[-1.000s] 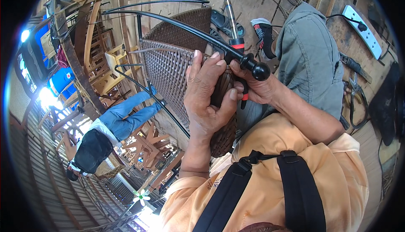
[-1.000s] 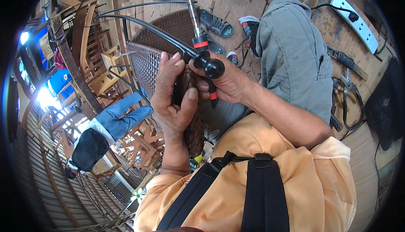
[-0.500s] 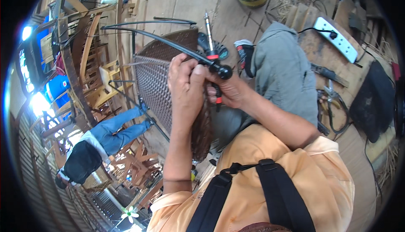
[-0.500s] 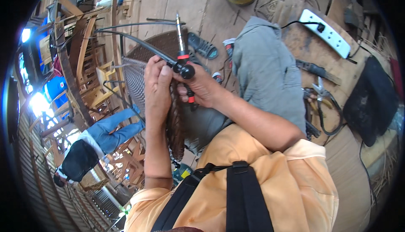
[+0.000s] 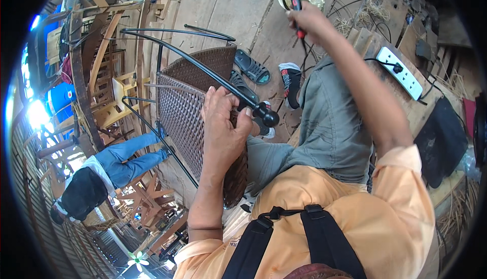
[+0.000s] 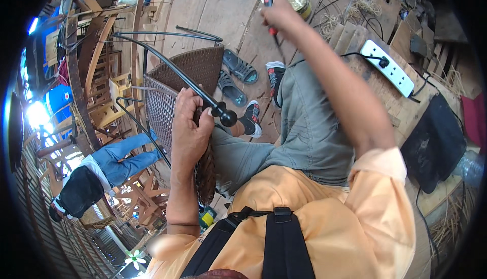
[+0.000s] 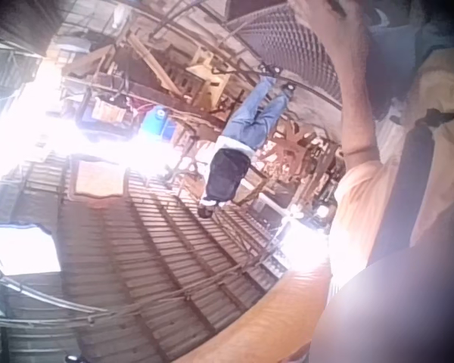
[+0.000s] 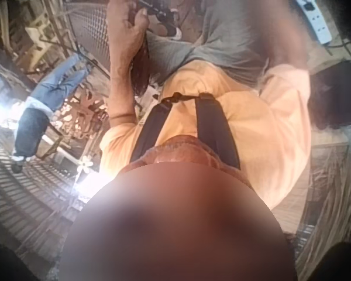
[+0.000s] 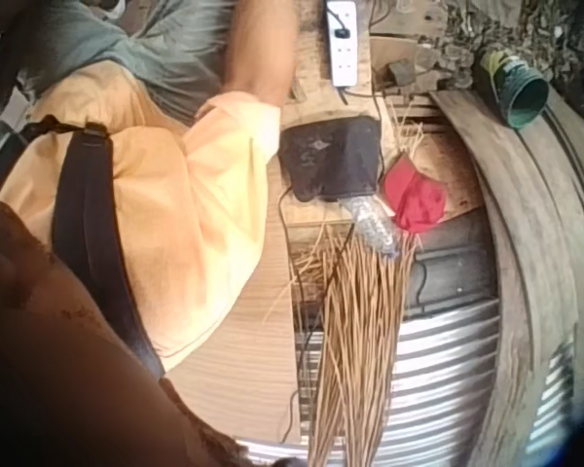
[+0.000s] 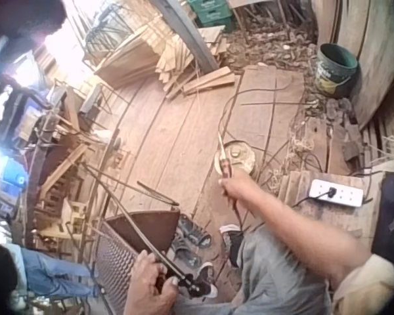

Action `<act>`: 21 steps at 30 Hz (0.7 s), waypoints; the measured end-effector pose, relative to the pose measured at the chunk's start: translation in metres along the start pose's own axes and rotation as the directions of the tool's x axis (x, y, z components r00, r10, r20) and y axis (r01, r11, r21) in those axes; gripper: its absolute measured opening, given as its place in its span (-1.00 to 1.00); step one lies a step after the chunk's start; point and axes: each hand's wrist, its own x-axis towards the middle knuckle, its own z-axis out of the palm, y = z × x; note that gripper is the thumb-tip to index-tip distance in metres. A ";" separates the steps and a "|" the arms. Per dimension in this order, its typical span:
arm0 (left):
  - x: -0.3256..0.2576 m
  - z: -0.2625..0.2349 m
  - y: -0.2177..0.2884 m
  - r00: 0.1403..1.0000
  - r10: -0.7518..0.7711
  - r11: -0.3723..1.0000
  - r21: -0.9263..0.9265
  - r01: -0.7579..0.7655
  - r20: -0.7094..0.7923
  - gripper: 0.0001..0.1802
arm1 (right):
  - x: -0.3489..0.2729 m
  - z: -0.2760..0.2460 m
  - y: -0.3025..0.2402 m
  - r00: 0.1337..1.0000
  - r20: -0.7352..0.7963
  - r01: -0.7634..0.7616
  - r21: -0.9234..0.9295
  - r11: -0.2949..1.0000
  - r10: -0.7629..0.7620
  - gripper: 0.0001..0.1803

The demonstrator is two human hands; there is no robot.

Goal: Repairing a woven plastic chair using a soldering iron to melt and bond the plastic strands.

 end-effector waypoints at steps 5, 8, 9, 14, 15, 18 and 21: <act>-0.008 0.002 -0.001 0.999 -0.028 0.999 -0.043 0.027 -0.024 -0.71 | 0.088 -0.035 0.026 0.972 -0.127 0.004 -0.830 0.558 -0.195 -0.66; -0.008 0.002 -0.003 1.000 -0.010 0.998 -0.056 0.009 -0.027 -0.68 | 0.107 -0.044 0.048 0.948 -0.191 -0.049 -0.880 0.473 -0.256 -0.63; -0.008 0.002 -0.003 1.000 0.002 0.999 -0.043 -0.002 -0.009 -0.68 | 0.109 -0.045 0.056 0.945 -0.216 -0.089 -0.892 0.444 -0.245 -0.63; -0.005 -0.004 0.001 0.998 -0.001 1.000 -0.018 0.002 0.064 -0.63 | 0.115 -0.044 0.070 0.916 -0.194 -0.094 -0.954 0.284 -0.351 -0.66; -0.004 -0.005 0.002 0.997 -0.002 1.000 -0.006 0.003 0.073 -0.62 | 0.113 -0.043 0.068 0.918 -0.159 -0.074 -0.969 0.236 -0.363 -0.66; -0.004 -0.007 0.003 0.995 -0.031 1.000 0.006 0.030 0.091 -0.59 | 0.088 -0.033 0.048 0.795 -0.044 0.029 -0.993 0.111 -0.605 -0.69; -0.003 -0.007 -0.001 0.996 0.023 1.000 0.000 -0.023 0.081 -0.58 | 0.030 -0.015 0.009 0.975 0.051 0.221 -0.370 0.902 -0.218 -0.70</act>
